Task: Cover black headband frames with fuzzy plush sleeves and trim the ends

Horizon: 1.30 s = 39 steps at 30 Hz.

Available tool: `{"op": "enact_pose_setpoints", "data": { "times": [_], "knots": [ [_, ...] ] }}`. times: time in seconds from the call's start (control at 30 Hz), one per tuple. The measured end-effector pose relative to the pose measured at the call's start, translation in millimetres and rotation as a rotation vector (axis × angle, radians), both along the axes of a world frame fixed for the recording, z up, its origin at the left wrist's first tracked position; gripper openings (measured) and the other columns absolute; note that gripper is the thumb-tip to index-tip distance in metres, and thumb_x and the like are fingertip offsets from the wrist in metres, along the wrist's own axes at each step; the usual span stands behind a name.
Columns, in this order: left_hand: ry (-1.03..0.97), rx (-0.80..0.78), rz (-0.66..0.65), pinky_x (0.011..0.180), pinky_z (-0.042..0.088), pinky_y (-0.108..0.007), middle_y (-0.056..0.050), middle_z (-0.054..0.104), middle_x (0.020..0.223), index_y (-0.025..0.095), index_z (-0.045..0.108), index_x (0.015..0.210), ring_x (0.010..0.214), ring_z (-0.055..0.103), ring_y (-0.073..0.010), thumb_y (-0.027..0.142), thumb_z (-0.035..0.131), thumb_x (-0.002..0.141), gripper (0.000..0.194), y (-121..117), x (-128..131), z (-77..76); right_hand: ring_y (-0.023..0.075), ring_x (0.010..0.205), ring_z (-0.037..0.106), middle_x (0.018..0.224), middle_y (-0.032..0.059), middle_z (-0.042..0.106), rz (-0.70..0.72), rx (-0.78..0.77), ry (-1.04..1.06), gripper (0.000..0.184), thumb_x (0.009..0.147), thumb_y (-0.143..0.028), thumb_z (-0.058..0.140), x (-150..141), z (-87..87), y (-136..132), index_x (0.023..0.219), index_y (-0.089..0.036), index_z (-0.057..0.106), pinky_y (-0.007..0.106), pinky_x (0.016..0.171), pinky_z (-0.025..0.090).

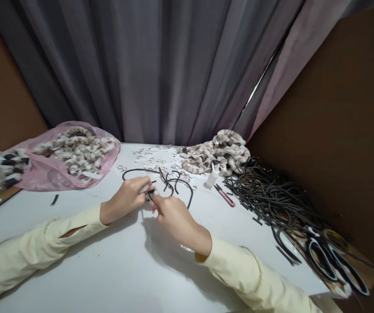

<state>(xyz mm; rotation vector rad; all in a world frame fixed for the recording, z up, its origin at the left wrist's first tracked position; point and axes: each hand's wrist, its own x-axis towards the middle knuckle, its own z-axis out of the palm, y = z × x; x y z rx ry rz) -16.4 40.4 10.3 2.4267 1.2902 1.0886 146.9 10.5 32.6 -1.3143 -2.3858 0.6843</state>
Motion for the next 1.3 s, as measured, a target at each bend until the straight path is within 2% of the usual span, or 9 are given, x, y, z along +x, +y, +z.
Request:
{"op": "enact_pose_setpoints", "data": {
  "times": [0.2,0.33,0.47,0.8,0.87,0.97,1.07,1.17,1.3],
  "knots": [
    [-0.113,-0.181,-0.025,0.052,0.031,-0.019,0.006,0.047,0.054,0.018,0.048,0.065,0.050,0.041,-0.0089,0.009,0.044,0.069,0.010,-1,1,5.9,0.0104,0.052,0.037,0.055,-0.0016,0.045,-0.030,0.198,-0.023,0.018,0.075,-0.004,0.039,16,1.8,28,0.071,-0.016,0.052,0.022,0.053,0.022],
    [-0.247,-0.322,-0.034,0.049,0.030,-0.019,0.006,0.045,0.052,0.017,0.048,0.064,0.048,0.039,-0.0085,0.027,0.051,0.078,0.016,-5,5,10.1,0.0096,0.050,0.033,0.049,-0.0040,0.037,0.043,0.059,0.149,0.022,0.084,-0.021,0.040,20,-4.0,47,0.065,-0.016,0.051,0.021,0.053,0.025],
    [-0.308,-0.384,-0.068,0.050,0.031,-0.019,0.006,0.046,0.054,0.017,0.049,0.065,0.049,0.040,-0.0086,0.028,0.051,0.079,0.018,-10,8,11.9,0.0085,0.051,0.032,0.051,-0.0044,0.034,0.102,-0.056,0.261,0.028,0.082,-0.025,0.041,18,-9.8,56,0.056,-0.016,0.042,0.020,0.052,0.026],
    [-0.340,-0.547,-0.051,0.050,0.035,-0.020,0.005,0.053,0.051,0.018,0.047,0.065,0.049,0.047,-0.0111,0.032,0.053,0.078,0.020,-9,11,2.6,0.0105,0.053,0.037,0.052,-0.0036,0.038,0.057,-0.044,0.268,0.027,0.084,-0.026,0.042,11,-28.7,61,0.059,-0.016,0.047,0.022,0.055,0.030],
    [-0.363,-0.553,-0.041,0.052,0.036,-0.021,0.004,0.054,0.051,0.018,0.045,0.063,0.050,0.049,-0.0117,0.032,0.054,0.077,0.021,-7,11,1.3,0.0129,0.063,0.044,0.066,0.0010,0.050,0.003,0.042,0.292,0.021,0.086,-0.028,0.041,9,-30.1,58,0.072,-0.016,0.052,0.024,0.061,0.034],
    [-0.419,-0.552,-0.024,0.055,0.038,-0.022,0.003,0.055,0.052,0.018,0.045,0.060,0.051,0.050,-0.0115,0.030,0.055,0.075,0.022,-3,10,3.0,0.0164,0.082,0.051,0.102,0.0107,0.055,-0.100,0.358,0.349,0.021,0.086,-0.025,0.040,8,-27.8,47,0.100,-0.015,0.052,0.027,0.074,0.038],
    [-0.558,-0.624,0.009,0.055,0.038,-0.021,0.003,0.055,0.051,0.017,0.046,0.058,0.051,0.050,-0.0109,0.027,0.058,0.072,0.021,0,9,6.0,0.0164,0.078,0.055,0.091,0.0090,0.060,-0.176,0.637,0.379,0.023,0.083,-0.019,0.040,9,-23.8,30,0.100,-0.014,0.054,0.026,0.071,0.039],
    [-0.783,-0.776,0.033,0.052,0.036,-0.019,0.002,0.054,0.049,0.016,0.046,0.056,0.049,0.047,-0.0089,0.024,0.061,0.069,0.022,4,8,5.2,0.0122,0.051,0.051,0.059,-0.0004,0.059,-0.179,0.541,0.300,0.023,0.078,-0.019,0.045,6,-24.1,13,0.094,-0.016,0.061,0.023,0.056,0.036],
    [-1.044,-0.948,0.005,0.048,0.035,-0.017,0.003,0.049,0.049,0.014,0.045,0.054,0.047,0.044,-0.0060,0.016,0.062,0.066,0.020,9,7,1.3,0.0120,0.046,0.049,0.056,-0.0020,0.061,-0.139,0.308,0.066,0.033,0.080,-0.020,0.044,-2,-31.8,2,0.110,-0.020,0.059,0.023,0.051,0.031]
  ]
}}
